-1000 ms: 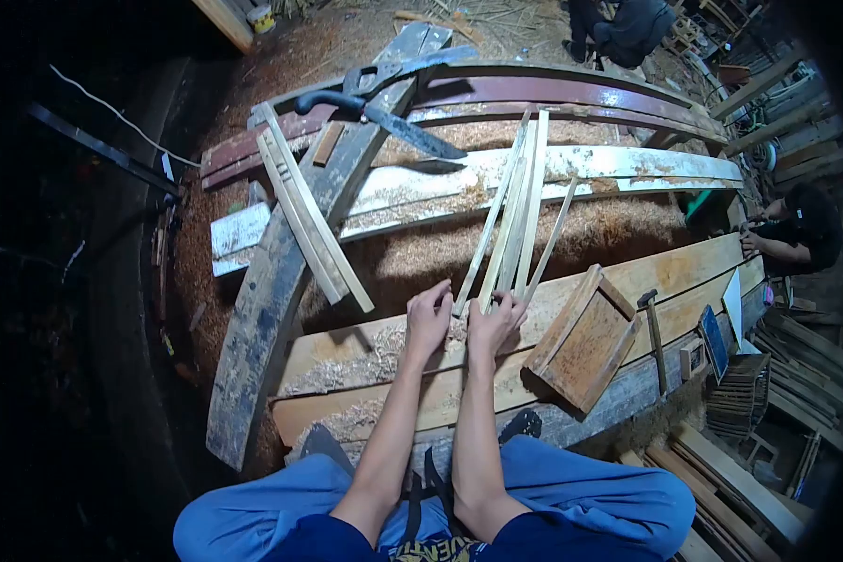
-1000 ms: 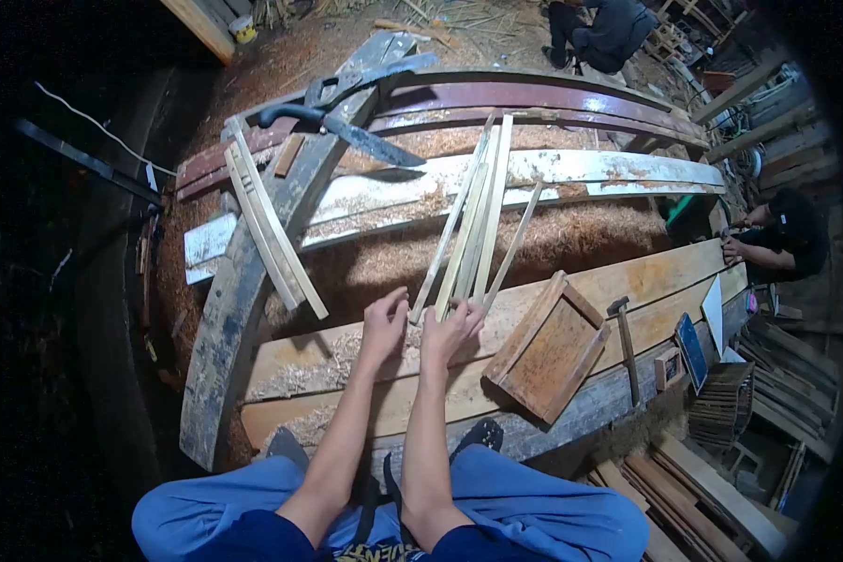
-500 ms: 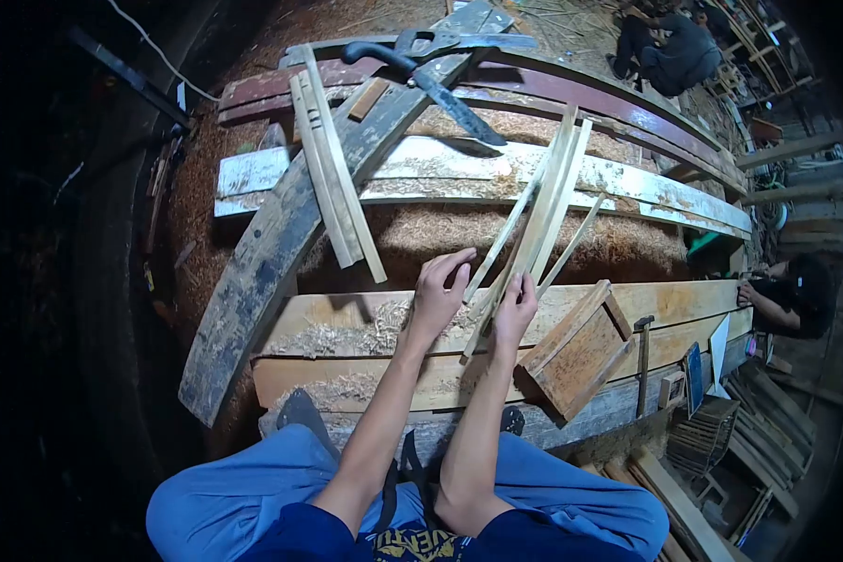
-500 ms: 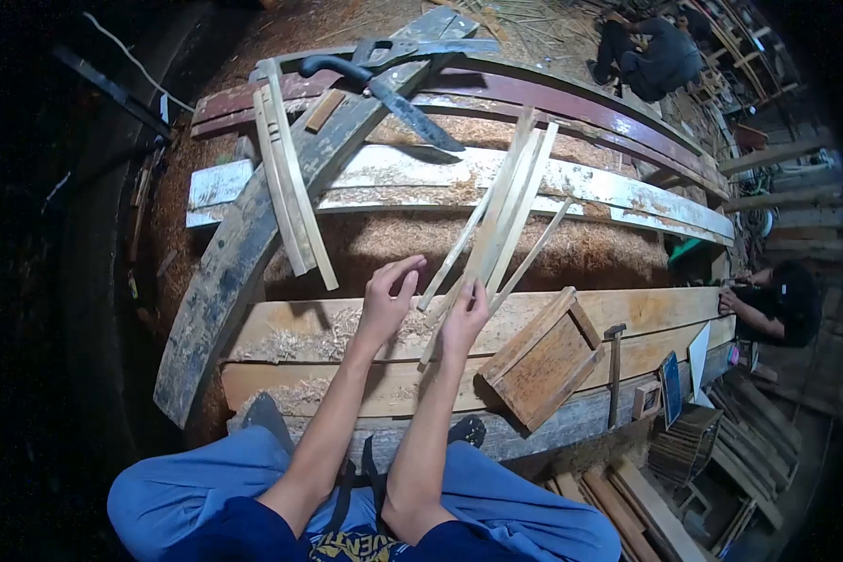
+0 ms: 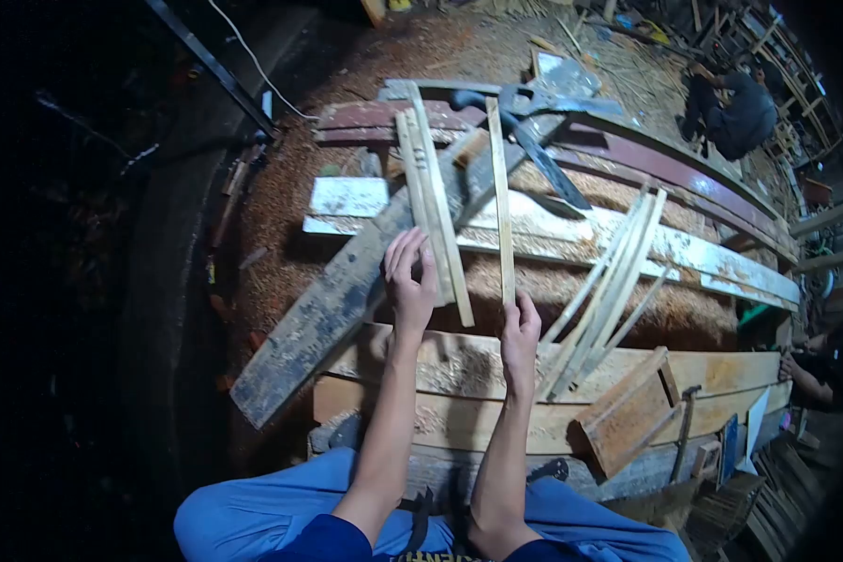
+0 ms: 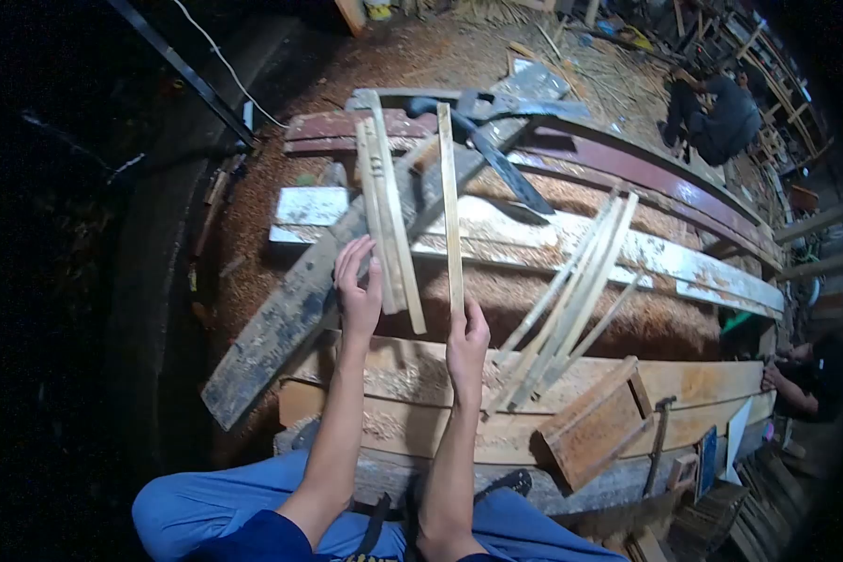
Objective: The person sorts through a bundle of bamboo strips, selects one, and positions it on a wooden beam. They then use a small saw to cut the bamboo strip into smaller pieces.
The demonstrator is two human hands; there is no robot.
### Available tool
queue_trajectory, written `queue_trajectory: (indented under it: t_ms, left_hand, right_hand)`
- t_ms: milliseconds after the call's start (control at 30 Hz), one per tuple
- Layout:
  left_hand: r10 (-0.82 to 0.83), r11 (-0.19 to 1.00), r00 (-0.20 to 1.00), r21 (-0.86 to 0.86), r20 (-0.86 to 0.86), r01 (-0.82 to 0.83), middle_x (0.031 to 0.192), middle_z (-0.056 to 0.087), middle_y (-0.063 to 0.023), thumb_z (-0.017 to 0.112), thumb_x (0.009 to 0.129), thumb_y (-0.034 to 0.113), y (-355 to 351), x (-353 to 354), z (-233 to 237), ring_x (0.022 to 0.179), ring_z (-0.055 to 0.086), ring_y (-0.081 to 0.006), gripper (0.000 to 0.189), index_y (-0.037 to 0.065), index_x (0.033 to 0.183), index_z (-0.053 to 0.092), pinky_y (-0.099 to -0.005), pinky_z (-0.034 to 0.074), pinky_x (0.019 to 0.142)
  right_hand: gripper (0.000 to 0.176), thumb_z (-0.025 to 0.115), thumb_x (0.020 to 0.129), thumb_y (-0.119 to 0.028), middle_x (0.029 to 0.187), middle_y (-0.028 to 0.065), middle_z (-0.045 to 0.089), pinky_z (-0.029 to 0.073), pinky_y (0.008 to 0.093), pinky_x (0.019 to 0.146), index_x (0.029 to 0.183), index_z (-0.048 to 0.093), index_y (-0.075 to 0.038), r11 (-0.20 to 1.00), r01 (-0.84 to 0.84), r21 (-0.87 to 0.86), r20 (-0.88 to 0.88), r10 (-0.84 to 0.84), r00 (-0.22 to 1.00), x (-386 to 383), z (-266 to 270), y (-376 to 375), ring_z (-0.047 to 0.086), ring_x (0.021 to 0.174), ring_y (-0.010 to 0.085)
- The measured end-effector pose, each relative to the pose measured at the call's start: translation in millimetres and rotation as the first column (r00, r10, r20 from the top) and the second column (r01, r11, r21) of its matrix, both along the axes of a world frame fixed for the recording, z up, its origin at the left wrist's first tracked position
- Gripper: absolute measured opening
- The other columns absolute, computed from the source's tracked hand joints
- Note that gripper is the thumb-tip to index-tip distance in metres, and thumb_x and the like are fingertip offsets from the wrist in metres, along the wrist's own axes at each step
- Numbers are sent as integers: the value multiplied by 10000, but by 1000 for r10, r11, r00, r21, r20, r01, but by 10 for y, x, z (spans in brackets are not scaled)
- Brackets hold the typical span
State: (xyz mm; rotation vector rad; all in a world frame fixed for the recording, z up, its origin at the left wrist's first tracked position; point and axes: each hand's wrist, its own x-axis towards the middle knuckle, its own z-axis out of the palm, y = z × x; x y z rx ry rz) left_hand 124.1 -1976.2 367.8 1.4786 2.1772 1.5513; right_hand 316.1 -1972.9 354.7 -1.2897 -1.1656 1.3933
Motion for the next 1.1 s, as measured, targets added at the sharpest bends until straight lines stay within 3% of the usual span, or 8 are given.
queue_trajectory:
  t_ms: [67,200,300,567,667,833,900,1100]
  left_hand:
    - [12,1000,999,-1,-33,-12,1375,628,-159,597,993,157,44,-261,-221,1328,537,-339,311,-4,1248,670,-438,381,1147]
    - [-30,997,995,-69,-90,24,1472,560,-178,599,996,217,113,-502,-394,1394,487,-350,381,16,1317,640,-463,333,1183]
    - [-55,991,976,-127,-210,29,1462,578,-171,621,984,255,172,-535,-440,1403,488,-334,395,42,1316,655,-475,307,1196]
    - [-100,977,993,-196,-63,86,1400,628,-109,686,920,237,176,-721,-342,1366,503,-297,430,98,1326,665,-475,331,1160]
    - [-169,969,947,-220,-273,109,1452,594,-95,674,942,284,214,-722,-374,1444,414,-264,479,129,1392,621,-505,222,1212]
    - [-155,956,939,-286,-307,64,1506,561,-66,628,981,382,248,-699,-330,1461,400,-260,471,179,1406,627,-522,176,1228]
    - [-159,950,947,-305,-279,70,1520,549,-59,607,990,390,252,-706,-335,1466,400,-263,471,204,1423,610,-517,150,1237]
    - [-139,956,949,-288,-282,54,1513,558,-50,634,973,365,259,-708,-367,1452,411,-247,452,189,1390,646,-506,173,1228]
  right_hand:
    - [353,529,1046,-151,1133,197,702,503,368,915,1292,598,92,994,-3,112,170,-16,985,-180,100,-27,662,1021,254]
    - [358,481,1043,-170,1191,292,657,492,464,967,1291,599,59,985,-84,153,389,18,921,-422,140,42,638,1118,445]
    - [355,480,1043,-167,1186,281,660,494,455,965,1308,593,41,965,-140,221,384,46,922,-585,134,142,642,1115,435]
    - [391,468,985,-56,1128,261,617,469,459,968,1352,572,28,918,-286,275,444,142,885,-861,-90,289,608,1078,411]
    - [441,508,962,-43,1075,238,591,470,462,913,1397,553,14,914,-310,261,465,162,871,-854,-143,264,595,1009,386]
    - [506,589,924,-20,1038,223,605,493,436,833,1428,547,-6,936,-299,183,477,182,860,-862,133,192,609,919,348]
    - [531,640,905,-16,1016,212,618,503,417,811,1429,554,-21,900,-353,257,493,192,849,-859,123,203,616,893,326]
    - [621,743,851,-21,1100,181,653,526,384,848,1443,557,-56,891,-401,215,455,272,848,-789,182,165,645,902,284]
